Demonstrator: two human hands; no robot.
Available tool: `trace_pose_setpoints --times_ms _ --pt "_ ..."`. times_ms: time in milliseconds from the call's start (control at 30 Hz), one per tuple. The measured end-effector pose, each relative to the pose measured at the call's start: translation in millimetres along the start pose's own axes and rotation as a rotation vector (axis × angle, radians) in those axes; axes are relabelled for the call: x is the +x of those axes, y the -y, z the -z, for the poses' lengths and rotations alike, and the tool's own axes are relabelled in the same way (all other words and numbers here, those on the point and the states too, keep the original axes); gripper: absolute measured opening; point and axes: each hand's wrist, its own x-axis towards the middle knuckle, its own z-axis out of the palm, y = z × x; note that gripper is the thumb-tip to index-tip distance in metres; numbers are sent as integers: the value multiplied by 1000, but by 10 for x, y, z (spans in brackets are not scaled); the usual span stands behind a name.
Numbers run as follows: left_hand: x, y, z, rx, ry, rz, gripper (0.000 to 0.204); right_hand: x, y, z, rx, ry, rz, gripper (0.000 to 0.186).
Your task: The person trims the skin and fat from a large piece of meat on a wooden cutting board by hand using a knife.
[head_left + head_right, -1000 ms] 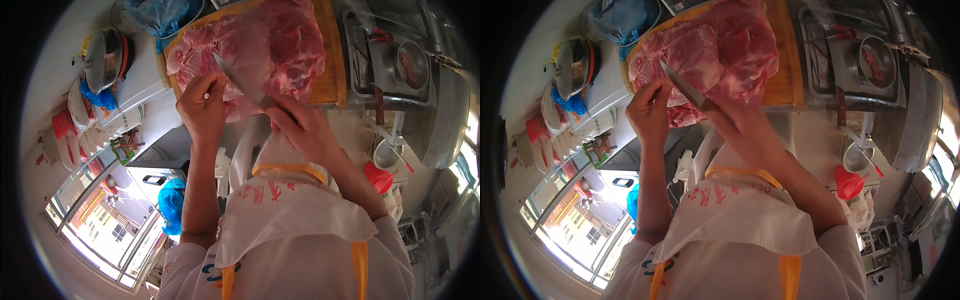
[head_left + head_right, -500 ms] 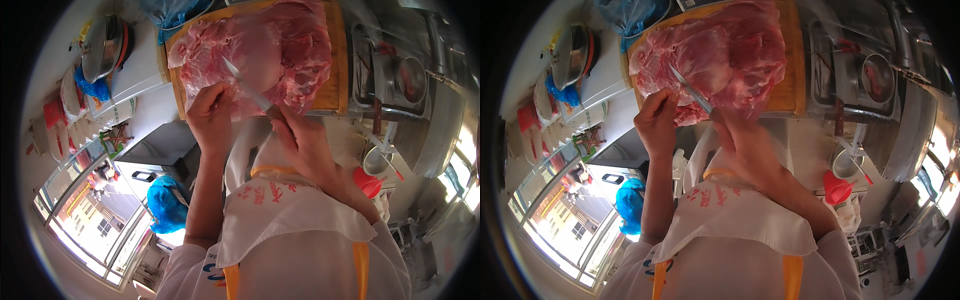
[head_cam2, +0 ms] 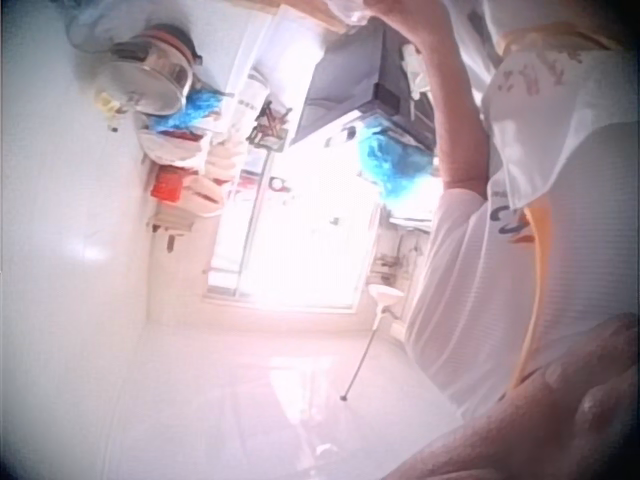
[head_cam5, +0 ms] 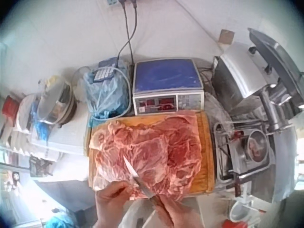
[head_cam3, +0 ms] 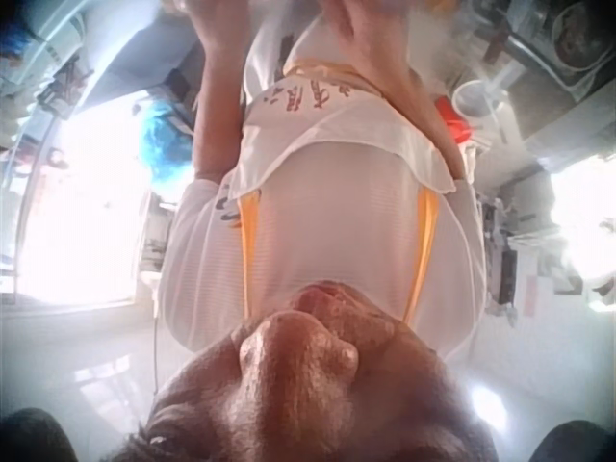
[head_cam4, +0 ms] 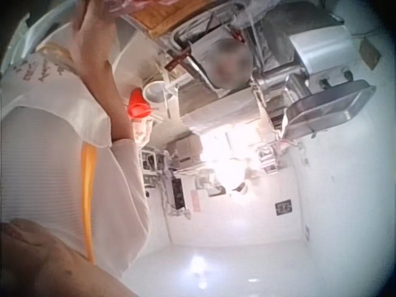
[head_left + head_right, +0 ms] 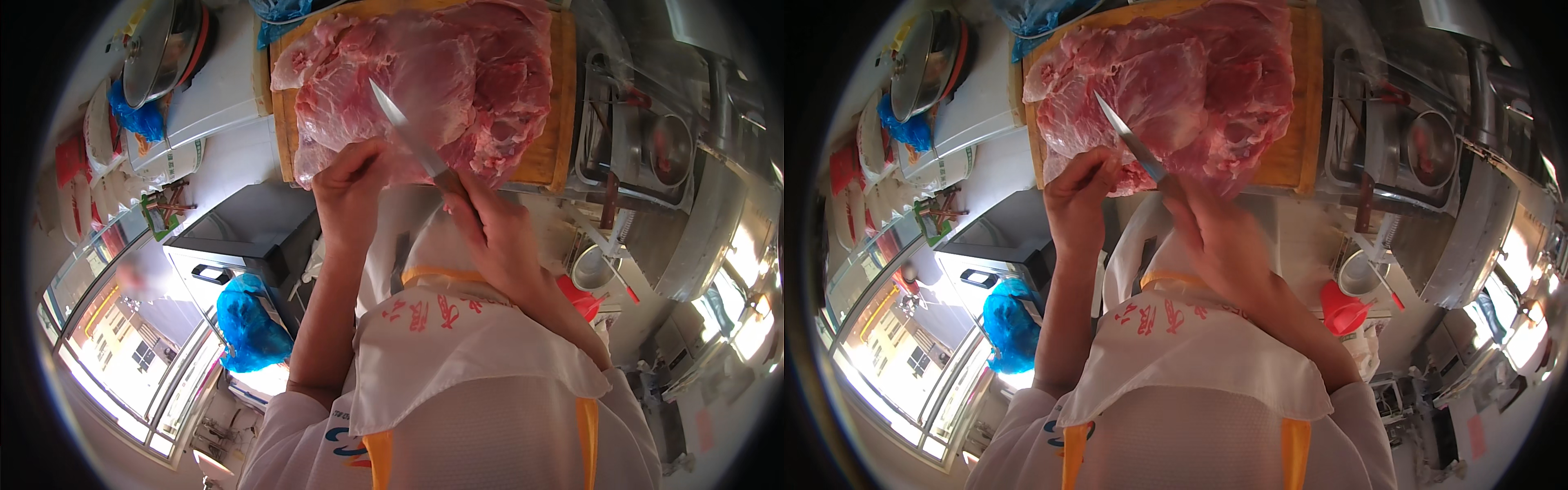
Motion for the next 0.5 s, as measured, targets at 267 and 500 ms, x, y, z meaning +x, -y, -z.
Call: trace_pose_setpoints --times_ms 267,500 --pt "-77 69 91 -358 32 182 21 -21 -104 -53 -21 -61 160 45" --pt "-68 14 87 -433 39 198 22 158 -52 -13 -70 6 201 42"
